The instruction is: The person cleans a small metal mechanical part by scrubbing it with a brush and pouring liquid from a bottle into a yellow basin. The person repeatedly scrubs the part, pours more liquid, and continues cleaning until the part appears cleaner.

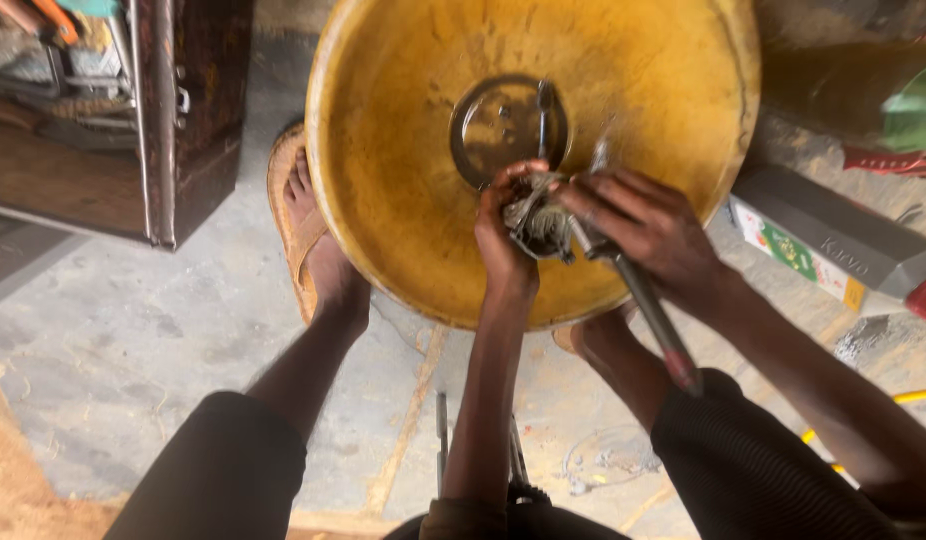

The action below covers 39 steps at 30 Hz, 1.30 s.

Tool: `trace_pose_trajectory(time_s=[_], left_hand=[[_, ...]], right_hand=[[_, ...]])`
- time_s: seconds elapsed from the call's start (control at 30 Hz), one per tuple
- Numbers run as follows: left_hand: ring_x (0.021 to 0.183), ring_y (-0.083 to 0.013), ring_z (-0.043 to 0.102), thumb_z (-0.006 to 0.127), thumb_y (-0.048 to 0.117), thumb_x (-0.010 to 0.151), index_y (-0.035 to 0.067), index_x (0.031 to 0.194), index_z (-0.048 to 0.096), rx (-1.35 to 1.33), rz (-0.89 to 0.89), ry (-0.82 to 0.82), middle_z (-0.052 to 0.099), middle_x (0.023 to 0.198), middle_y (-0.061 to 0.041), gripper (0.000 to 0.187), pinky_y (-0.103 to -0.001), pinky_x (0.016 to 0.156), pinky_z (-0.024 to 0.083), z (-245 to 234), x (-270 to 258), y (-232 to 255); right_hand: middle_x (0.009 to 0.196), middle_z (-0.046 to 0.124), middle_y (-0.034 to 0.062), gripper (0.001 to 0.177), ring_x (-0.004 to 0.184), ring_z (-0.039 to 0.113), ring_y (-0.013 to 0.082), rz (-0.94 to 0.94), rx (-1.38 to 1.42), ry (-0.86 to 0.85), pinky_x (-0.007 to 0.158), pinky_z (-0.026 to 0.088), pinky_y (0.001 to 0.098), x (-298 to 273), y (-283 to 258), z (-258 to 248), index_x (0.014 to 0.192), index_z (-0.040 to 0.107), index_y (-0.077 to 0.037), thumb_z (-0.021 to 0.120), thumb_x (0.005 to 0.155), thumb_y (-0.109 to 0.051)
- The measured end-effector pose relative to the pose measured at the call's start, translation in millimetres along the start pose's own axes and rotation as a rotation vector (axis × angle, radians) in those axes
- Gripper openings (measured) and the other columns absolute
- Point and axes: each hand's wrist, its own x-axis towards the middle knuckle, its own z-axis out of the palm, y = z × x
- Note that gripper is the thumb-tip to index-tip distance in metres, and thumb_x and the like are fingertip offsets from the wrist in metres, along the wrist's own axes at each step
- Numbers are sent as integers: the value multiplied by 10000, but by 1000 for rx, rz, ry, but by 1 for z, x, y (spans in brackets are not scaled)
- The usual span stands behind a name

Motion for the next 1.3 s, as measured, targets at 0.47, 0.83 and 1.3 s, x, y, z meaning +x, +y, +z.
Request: trace_pose_trajectory(time_s=[0.47, 0.83, 1.3], left_hand=[[979, -225, 615, 333, 219, 998, -14, 1202, 656, 184, 64, 174, 663, 1060, -124, 448, -368, 875, 527, 22, -10, -8], [1008, -246, 639, 313, 272, 1041, 1, 1174, 669, 251, 258, 46, 685, 1122, -155, 467, -374, 906, 544, 4, -6, -7], [998, -245, 664, 345, 222, 951, -3, 1149, 644, -289, -86, 157, 683, 1094, -141, 424, -375, 896, 557, -12, 6, -7]], right_hand=[[1060, 678, 150, 393, 802, 721, 232, 303, 186, 329, 694, 600, 326, 20, -57, 1, 1249, 635, 64, 640, 856, 84], [1050, 665, 197, 473, 781, 694, 238, 208, 271, 116, 630, 603, 336, 4, -37, 12, 1241, 620, 77, 646, 770, 32], [1199, 681, 175, 311, 919, 721, 202, 328, 267, 408, 658, 623, 282, 0, -33, 7, 1297, 651, 24, 653, 992, 84]])
